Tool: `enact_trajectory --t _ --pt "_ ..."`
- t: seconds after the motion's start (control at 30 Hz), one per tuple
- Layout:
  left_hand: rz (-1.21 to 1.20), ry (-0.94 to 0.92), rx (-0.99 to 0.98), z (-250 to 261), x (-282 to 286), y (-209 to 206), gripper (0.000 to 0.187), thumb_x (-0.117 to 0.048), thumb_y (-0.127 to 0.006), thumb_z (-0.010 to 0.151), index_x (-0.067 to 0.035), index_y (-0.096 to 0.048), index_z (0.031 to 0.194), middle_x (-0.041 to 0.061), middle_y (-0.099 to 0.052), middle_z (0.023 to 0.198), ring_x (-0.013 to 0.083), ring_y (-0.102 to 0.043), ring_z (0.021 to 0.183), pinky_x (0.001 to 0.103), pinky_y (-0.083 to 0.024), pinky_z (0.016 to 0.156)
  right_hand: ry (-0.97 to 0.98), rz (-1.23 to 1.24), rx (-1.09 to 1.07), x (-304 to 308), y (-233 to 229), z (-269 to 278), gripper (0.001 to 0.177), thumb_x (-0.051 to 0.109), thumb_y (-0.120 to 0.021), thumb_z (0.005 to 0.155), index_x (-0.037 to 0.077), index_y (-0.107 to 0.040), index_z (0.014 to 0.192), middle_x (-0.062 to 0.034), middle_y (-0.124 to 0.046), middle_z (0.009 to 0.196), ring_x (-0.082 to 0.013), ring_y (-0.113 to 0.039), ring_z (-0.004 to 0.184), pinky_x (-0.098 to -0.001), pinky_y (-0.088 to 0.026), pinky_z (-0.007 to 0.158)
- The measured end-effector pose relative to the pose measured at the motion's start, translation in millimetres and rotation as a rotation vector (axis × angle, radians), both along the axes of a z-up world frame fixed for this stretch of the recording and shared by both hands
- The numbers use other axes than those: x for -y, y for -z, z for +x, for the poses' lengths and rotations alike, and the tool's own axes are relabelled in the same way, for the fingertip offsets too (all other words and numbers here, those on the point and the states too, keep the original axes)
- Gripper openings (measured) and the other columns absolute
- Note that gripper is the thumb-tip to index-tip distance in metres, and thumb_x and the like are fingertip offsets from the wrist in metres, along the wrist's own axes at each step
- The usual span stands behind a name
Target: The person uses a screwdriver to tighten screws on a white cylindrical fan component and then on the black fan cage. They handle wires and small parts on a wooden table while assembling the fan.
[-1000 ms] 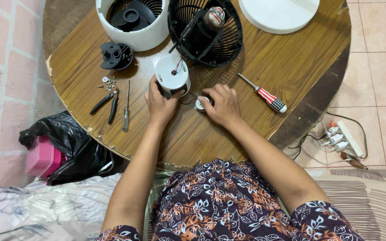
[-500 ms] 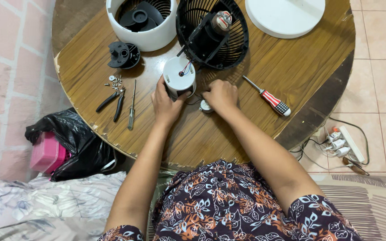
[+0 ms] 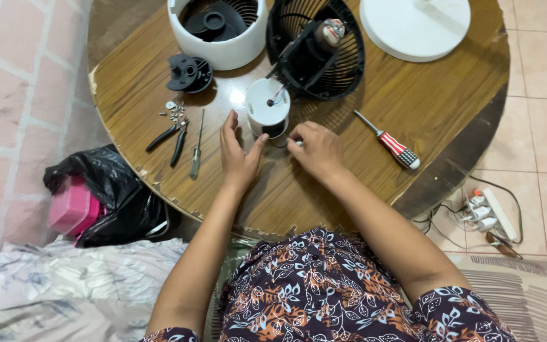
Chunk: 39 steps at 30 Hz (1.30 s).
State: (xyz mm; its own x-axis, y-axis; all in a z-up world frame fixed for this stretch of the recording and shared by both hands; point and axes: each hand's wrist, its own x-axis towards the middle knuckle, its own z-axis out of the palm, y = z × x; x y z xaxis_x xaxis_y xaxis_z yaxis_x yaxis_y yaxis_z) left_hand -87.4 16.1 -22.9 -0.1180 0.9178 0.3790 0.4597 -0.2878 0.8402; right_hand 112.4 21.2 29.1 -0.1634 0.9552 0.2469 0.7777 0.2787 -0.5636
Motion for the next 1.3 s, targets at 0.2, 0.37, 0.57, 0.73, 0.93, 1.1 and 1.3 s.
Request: enact_trajectory --t 0.2,0.37,0.57,0.73,0.93,1.1,1.3 --pt "0.103 -0.151 -0.111 -37.9 26.3 -21.4 0.057 -0.015 -0.074 0.097 0.002 -0.049 0.145 0.022 -0.058 0.141 0.0382 -0.055 0.133 0.045 -0.043 0.115 -0.331 0.079 -0.186 15.2 -16.6 -36.8 0.010 0.009 -0.080 0.083 0.005 -0.071 0.087 -0.0089 -0.070 0.089 -0.0269 -0.070 0.082 -0.0378 -0.055 0.069" --pt "0.116 -0.318 -0.224 -86.3 32.4 -19.4 0.054 -0.015 -0.075 0.095 0.001 -0.053 0.142 0.022 -0.060 0.138 0.0408 -0.055 0.132 0.049 -0.040 0.118 -0.473 -0.028 -0.411 5.8 -7.0 -75.5 0.012 -0.002 -0.075 0.084 0.003 -0.073 0.095 -0.0094 -0.071 0.093 -0.0215 -0.072 0.084 -0.0305 -0.057 0.073" --pt "0.076 -0.471 -0.313 -135.9 25.9 2.1 0.058 -0.020 -0.076 0.095 -0.001 -0.052 0.144 0.020 -0.059 0.142 0.0399 -0.051 0.139 0.056 -0.029 0.123 -0.446 -0.083 -0.494 -28.1 17.6 -124.7 0.013 0.003 -0.077 0.087 0.002 -0.076 0.100 -0.0086 -0.074 0.094 -0.0184 -0.072 0.082 -0.0288 -0.056 0.074" --pt "0.050 -0.455 -0.383 -149.2 21.7 8.9 0.060 -0.024 -0.074 0.096 -0.001 -0.051 0.146 0.019 -0.056 0.148 0.0385 -0.046 0.145 0.058 -0.024 0.125 -0.324 -0.115 -0.509 -56.2 36.8 -165.1 0.010 0.009 -0.076 0.090 0.003 -0.074 0.097 -0.0090 -0.071 0.094 -0.0194 -0.071 0.085 -0.0303 -0.056 0.075" --pt "0.020 -0.436 -0.433 -142.1 18.9 1.5 0.062 -0.034 -0.071 0.096 -0.001 -0.052 0.146 0.018 -0.055 0.147 0.0366 -0.045 0.144 0.057 -0.022 0.125 -0.236 -0.028 -0.315 -77.4 44.8 -200.2 0.013 0.019 -0.078 0.088 0.008 -0.073 0.092 -0.0074 -0.067 0.093 -0.0250 -0.068 0.083 -0.0369 -0.053 0.071" --pt "0.003 -0.442 -0.417 -141.1 18.8 -3.7 0.060 -0.036 -0.070 0.097 -0.002 -0.053 0.143 0.017 -0.055 0.147 0.0361 -0.045 0.145 0.057 -0.022 0.125 -0.179 -0.007 -0.228 -85.7 44.2 -214.5 0.014 0.024 -0.076 0.092 0.011 -0.072 0.093 -0.0044 -0.066 0.096 -0.0265 -0.068 0.084 -0.0396 -0.052 0.072" --pt "-0.010 -0.406 -0.452 -139.9 17.9 -3.6 0.058 -0.035 -0.070 0.097 -0.002 -0.054 0.142 0.018 -0.054 0.148 0.0370 -0.045 0.144 0.058 -0.023 0.124 -0.139 -0.001 -0.201 -94.2 48.2 -222.7 0.013 0.026 -0.075 0.092 0.013 -0.075 0.097 -0.0035 -0.066 0.094 -0.0254 -0.068 0.084 -0.0392 -0.052 0.071"
